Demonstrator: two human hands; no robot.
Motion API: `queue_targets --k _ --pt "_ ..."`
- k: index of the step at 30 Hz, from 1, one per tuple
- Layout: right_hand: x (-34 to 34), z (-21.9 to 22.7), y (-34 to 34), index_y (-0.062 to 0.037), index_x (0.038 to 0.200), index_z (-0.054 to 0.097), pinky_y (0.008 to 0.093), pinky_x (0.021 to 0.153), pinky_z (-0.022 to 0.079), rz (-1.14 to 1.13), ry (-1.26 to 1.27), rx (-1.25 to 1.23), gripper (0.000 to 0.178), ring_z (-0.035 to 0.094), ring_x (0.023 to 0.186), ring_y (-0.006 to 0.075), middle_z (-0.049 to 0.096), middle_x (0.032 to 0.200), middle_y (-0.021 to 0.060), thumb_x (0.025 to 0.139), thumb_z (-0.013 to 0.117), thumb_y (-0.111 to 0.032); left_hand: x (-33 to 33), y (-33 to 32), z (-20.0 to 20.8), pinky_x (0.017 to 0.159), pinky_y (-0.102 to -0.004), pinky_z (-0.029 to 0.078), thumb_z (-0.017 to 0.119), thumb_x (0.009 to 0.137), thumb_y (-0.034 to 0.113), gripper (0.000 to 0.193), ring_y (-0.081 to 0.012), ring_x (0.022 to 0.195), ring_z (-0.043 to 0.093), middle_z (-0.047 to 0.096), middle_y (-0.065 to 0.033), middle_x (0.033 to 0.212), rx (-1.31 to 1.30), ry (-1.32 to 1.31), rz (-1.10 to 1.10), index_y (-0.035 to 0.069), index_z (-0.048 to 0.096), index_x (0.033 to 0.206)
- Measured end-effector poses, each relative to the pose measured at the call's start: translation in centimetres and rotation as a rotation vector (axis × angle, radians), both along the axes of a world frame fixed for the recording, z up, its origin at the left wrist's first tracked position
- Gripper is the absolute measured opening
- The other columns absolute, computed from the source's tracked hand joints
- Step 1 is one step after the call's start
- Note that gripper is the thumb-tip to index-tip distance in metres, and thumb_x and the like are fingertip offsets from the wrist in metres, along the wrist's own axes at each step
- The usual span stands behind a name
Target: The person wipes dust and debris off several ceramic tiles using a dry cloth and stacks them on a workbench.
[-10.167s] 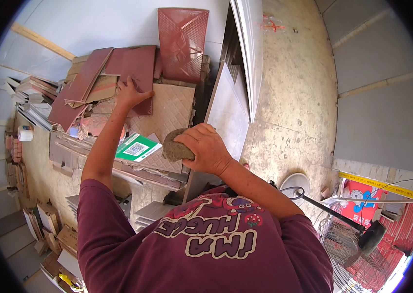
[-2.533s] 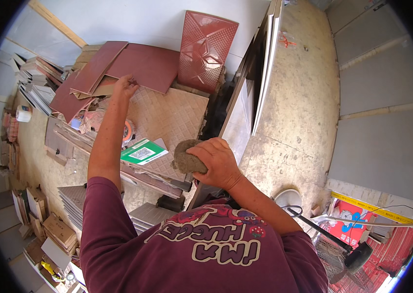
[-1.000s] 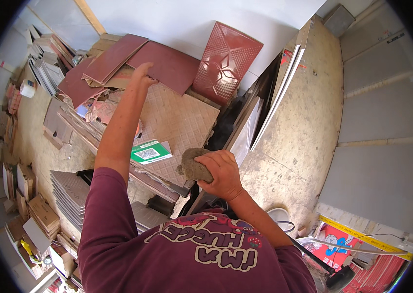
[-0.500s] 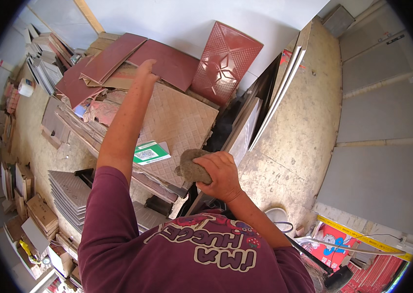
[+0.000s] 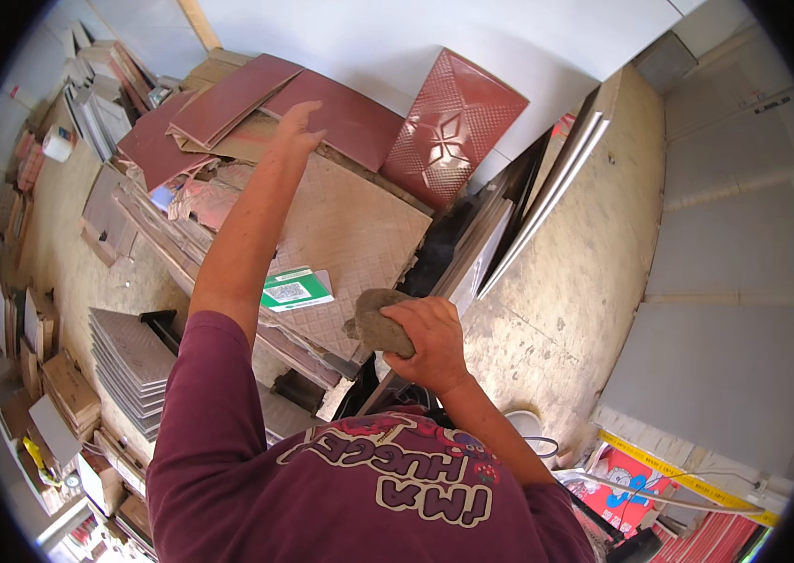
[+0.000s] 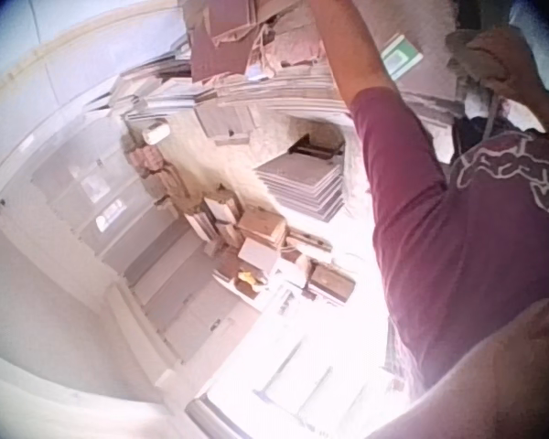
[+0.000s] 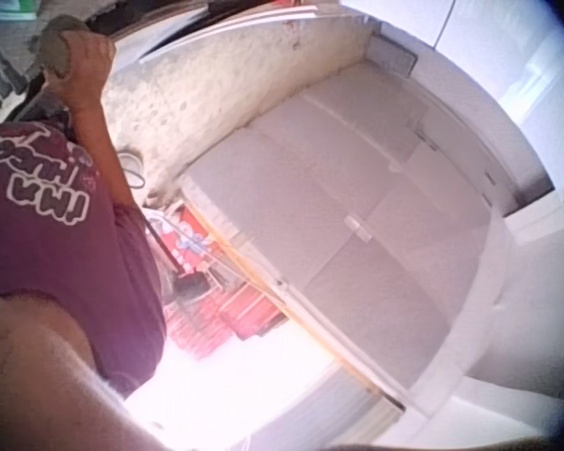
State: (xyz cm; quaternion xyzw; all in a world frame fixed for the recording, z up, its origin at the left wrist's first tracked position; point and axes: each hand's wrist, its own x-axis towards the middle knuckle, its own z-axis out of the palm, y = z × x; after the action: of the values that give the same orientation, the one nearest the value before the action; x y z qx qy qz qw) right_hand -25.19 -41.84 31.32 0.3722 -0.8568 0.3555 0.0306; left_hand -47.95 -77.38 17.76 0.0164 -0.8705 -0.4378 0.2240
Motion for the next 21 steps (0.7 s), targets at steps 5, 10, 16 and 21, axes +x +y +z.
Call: queue_targets --k 5,10,16,21 --pt "0.0 -0.1 0.0 -0.0124 0.101 0.063 0.0403 0.086 0.042 -0.006 0.007 0.004 0.052 0.058 0.092 0.0276 0.062 0.098 0.0057 0.051 0.075 -0.014 -0.1 -1.9 3.2 0.082 -0.0459 0.052 0.070 0.077 0.010 0.043 -0.0311 0.097 0.060 0.059 -0.0142 0.113 1.508 -0.333 0.383 0.006 0.057 0.118" --pt "-0.1 -0.3 -0.1 -0.0125 0.101 0.063 0.0404 0.086 0.042 -0.022 0.004 -0.006 0.052 0.058 0.092 0.0282 0.062 0.098 0.0060 0.051 0.075 -0.015 4.1 -8.1 6.3 0.053 -0.0361 0.054 0.063 0.081 0.014 0.035 -0.0232 0.069 0.064 0.065 -0.0160 0.090 0.833 -0.052 0.342 -0.011 0.061 0.106" --pt "0.0 -0.2 -0.4 -0.0097 0.097 0.063 0.0415 0.082 0.042 -0.007 0.046 -0.028 0.049 0.058 0.087 0.0301 0.063 0.093 0.0086 0.050 0.072 -0.015 8.2 -17.1 5.6 0.048 -0.0330 0.055 0.061 0.077 0.019 0.031 -0.0226 0.055 0.066 0.067 -0.0143 0.070 0.372 -0.333 0.742 -0.009 0.066 0.092" --pt "-0.2 -0.3 -0.3 -0.0093 0.097 0.063 0.0419 0.081 0.042 -0.014 0.041 -0.019 0.047 0.058 0.086 0.0304 0.062 0.093 0.0088 0.051 0.071 -0.015 8.4 -16.0 7.2 0.042 -0.0340 0.054 0.063 0.077 0.021 0.028 -0.0230 0.053 0.066 0.067 -0.0151 0.069 0.629 -0.409 0.651 -0.007 0.065 0.081"
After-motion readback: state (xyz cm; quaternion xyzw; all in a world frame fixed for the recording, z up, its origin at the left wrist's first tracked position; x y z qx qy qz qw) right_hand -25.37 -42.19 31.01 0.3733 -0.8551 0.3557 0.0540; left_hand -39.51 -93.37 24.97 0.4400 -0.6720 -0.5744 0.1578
